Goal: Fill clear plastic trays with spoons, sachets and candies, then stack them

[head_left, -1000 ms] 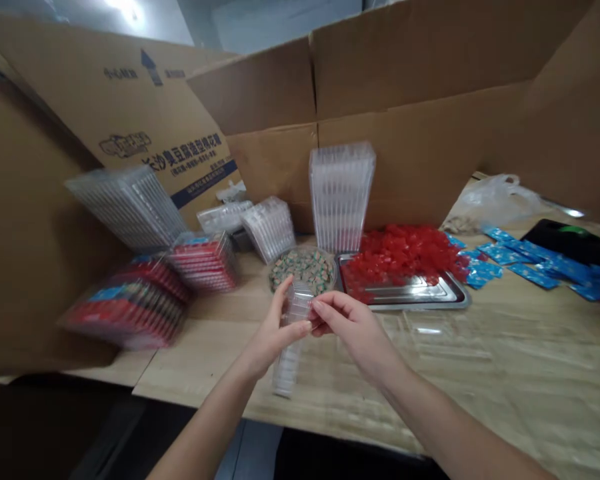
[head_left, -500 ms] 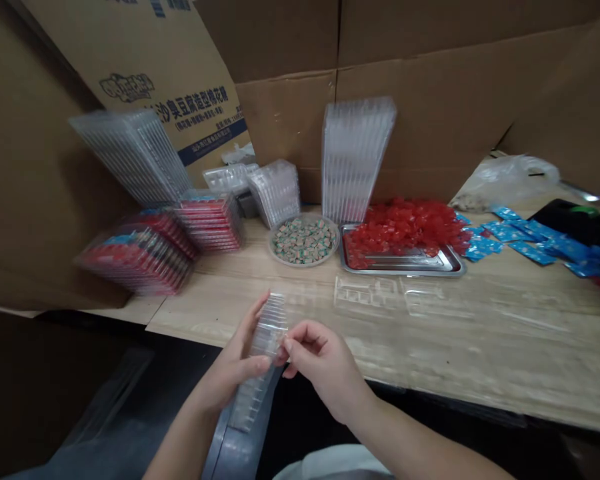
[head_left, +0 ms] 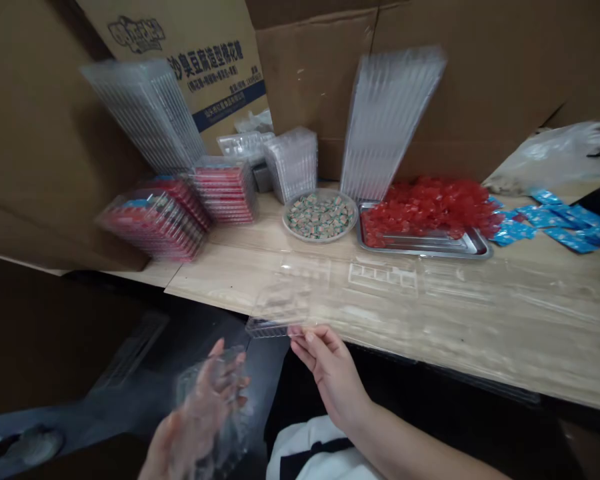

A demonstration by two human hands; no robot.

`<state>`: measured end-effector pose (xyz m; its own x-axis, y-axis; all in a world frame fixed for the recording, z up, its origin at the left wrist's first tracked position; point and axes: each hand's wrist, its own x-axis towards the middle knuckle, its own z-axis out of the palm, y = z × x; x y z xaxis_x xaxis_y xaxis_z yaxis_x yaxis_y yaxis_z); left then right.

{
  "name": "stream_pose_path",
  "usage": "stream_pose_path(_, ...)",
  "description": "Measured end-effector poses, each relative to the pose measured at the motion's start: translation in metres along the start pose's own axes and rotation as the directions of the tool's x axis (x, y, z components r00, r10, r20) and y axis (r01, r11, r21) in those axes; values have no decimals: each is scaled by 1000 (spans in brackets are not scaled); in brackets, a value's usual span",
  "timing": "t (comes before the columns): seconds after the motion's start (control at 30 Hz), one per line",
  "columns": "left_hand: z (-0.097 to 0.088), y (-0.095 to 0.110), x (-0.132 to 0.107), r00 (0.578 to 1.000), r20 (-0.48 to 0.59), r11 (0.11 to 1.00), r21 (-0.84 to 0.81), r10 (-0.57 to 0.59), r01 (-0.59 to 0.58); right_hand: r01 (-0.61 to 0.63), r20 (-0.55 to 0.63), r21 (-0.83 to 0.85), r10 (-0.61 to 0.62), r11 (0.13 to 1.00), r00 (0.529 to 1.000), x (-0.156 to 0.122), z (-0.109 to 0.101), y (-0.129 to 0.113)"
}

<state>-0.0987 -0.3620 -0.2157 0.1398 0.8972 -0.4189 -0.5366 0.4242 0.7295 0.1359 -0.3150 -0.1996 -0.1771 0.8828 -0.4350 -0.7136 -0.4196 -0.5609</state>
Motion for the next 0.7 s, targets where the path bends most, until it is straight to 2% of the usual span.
stream_pose_path(0.1,20,-19,-1,996,84,993,-116,23,-13,-58,12,-26,59,998,998,-8,-2,11)
stream_pose_path(0.2,28,-12,7,994,107,994,-106,18,-7,-133,9,-60,134,989,991,-10,-6,19)
stream_pose_path(0.33,24,1,18,994,110,999,-22,-25,28,-223,-63,-27,221,974,973,0,-16,24)
stream_pose_path(0.43,26,1,23,990,126,998,26,-65,62,-228,-108,53,233,972,967,5,-23,19)
stream_pose_path(0.57,40,-8,34,985,136,994,53,-102,95,-194,-171,146,217,970,961,2,-28,6)
stream_pose_path(0.7,44,-20,53,982,165,993,90,-93,79,-226,-213,95,241,970,947,0,-42,-2)
